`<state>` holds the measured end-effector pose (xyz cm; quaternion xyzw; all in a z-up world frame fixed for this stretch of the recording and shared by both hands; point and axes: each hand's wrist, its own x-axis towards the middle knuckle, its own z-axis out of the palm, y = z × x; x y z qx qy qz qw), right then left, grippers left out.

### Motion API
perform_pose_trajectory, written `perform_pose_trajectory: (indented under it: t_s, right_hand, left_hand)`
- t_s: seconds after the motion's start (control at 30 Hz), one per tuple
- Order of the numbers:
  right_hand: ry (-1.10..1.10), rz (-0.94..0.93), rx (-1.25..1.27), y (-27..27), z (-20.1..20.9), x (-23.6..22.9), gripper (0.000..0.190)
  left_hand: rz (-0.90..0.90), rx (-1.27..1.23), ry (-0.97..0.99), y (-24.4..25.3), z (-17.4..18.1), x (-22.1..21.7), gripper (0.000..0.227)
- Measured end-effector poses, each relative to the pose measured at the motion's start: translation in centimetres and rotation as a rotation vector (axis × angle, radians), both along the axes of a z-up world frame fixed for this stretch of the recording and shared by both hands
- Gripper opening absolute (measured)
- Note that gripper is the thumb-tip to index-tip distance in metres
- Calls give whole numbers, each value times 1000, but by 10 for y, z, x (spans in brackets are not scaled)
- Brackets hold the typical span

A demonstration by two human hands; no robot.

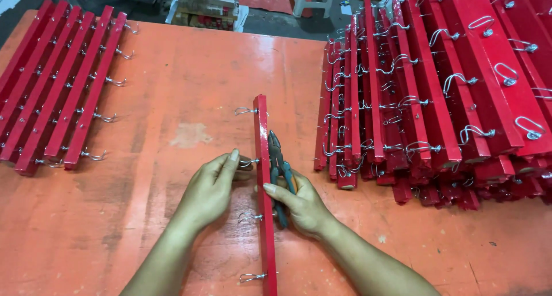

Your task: Adjusting and securing metal hooks on red bars using pliers

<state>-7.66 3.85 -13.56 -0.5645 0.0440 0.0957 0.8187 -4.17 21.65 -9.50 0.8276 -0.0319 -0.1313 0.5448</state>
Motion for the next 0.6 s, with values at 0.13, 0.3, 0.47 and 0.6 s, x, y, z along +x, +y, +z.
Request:
perform_pose_trajectory:
  t_s: [0.13, 0.3, 0.47, 0.6]
  right_hand:
    - [11, -6, -3, -4, -12, 0, 20]
    - [-32, 30, -18, -6, -24, 0, 17]
    - [20, 83, -39, -6, -32, -2, 23]
    - [53, 129, -32, -5, -25, -3, 27]
  left_hand:
    - [-3, 56, 22, 0, -9, 5, 54]
    - [0, -121, 243, 2, -14, 11, 58]
    - [134, -760, 547, 2, -12, 13, 59]
    - [50, -872, 560, -1, -13, 15, 37]
